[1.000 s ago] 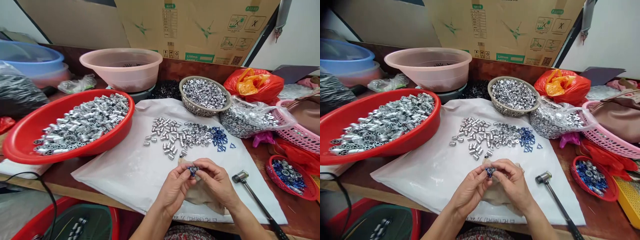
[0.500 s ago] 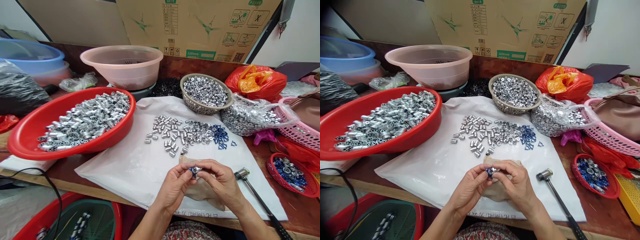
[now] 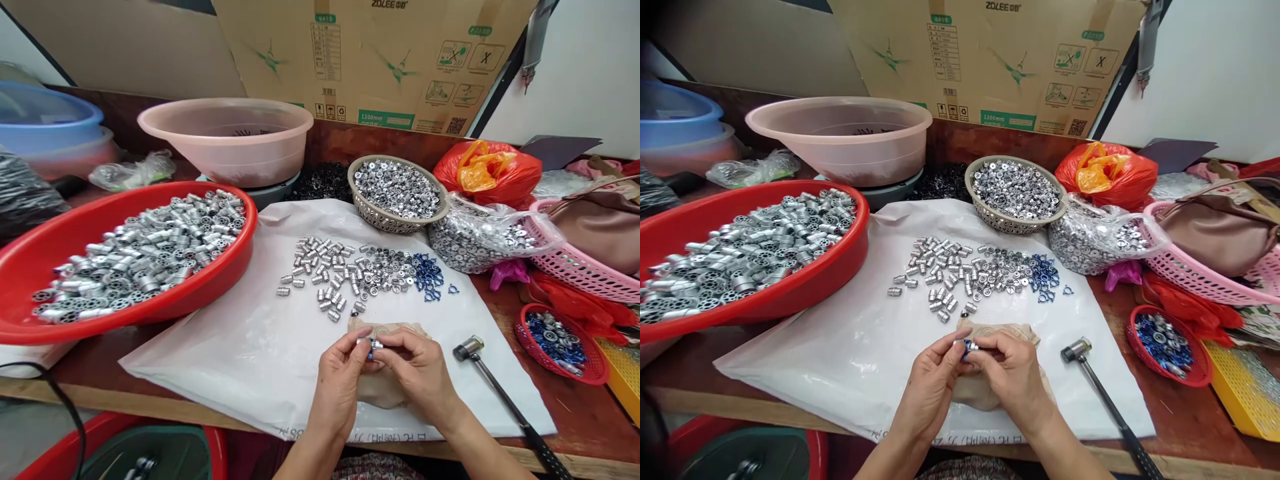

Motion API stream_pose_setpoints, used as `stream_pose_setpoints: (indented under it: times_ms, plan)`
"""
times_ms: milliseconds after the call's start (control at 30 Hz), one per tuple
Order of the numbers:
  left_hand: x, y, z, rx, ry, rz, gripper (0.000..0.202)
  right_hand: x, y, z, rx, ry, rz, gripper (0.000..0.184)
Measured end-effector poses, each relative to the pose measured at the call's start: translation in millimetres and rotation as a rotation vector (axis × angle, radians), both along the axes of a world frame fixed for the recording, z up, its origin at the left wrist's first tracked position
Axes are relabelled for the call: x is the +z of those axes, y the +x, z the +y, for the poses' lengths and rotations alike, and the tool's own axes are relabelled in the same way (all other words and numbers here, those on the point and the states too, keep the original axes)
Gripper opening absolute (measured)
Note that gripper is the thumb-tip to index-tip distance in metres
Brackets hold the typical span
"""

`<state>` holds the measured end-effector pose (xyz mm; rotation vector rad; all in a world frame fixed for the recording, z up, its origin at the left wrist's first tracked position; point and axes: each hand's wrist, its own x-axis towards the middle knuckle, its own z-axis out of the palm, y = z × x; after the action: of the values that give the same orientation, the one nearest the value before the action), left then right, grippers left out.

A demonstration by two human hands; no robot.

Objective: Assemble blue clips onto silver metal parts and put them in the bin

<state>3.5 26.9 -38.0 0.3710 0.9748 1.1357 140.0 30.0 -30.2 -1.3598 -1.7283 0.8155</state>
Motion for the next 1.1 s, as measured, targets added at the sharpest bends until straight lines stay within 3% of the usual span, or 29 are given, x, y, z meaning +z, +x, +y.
stream_pose_setpoints:
  times_ms: [133,233,333,467,600,700,900,1100]
  plan:
    - [3.9,3,3,0.059,-0.054,-0.028,0.048,-10.7,26,47,-0.110,-0.003,-0.324,0.019]
    - [10.8,1,6,0.019,-0.064,-0.083,0.049,-22.1,53,87,-0.238,0.012,-0.419,0.025]
    - [13.0,-3,8,-0.004,-0.066,-0.130,0.040,-31.6,66,101,-0.242,-0.010,-0.450,0.021]
    - [7.6,-4,11,-0.080,-0.063,-0.176,0.038,-26.8,55,73,-0.171,-0.012,-0.386,0.022]
    - [3.9,-3,11,-0.144,-0.004,-0.182,0.032,-5.8,32,29,0.035,-0.092,-0.028,0.023]
    - [4.6,-2,9,-0.147,0.040,-0.176,0.026,5.6,21,9,0.067,-0.163,0.153,0.021]
    - [6.8,-4,5,-0.160,0.046,-0.162,0.024,9.7,19,2,0.067,-0.152,0.124,0.021]
    - [8.5,-8,2,-0.173,0.035,-0.166,0.025,11.3,19,0,0.117,-0.035,0.107,0.020]
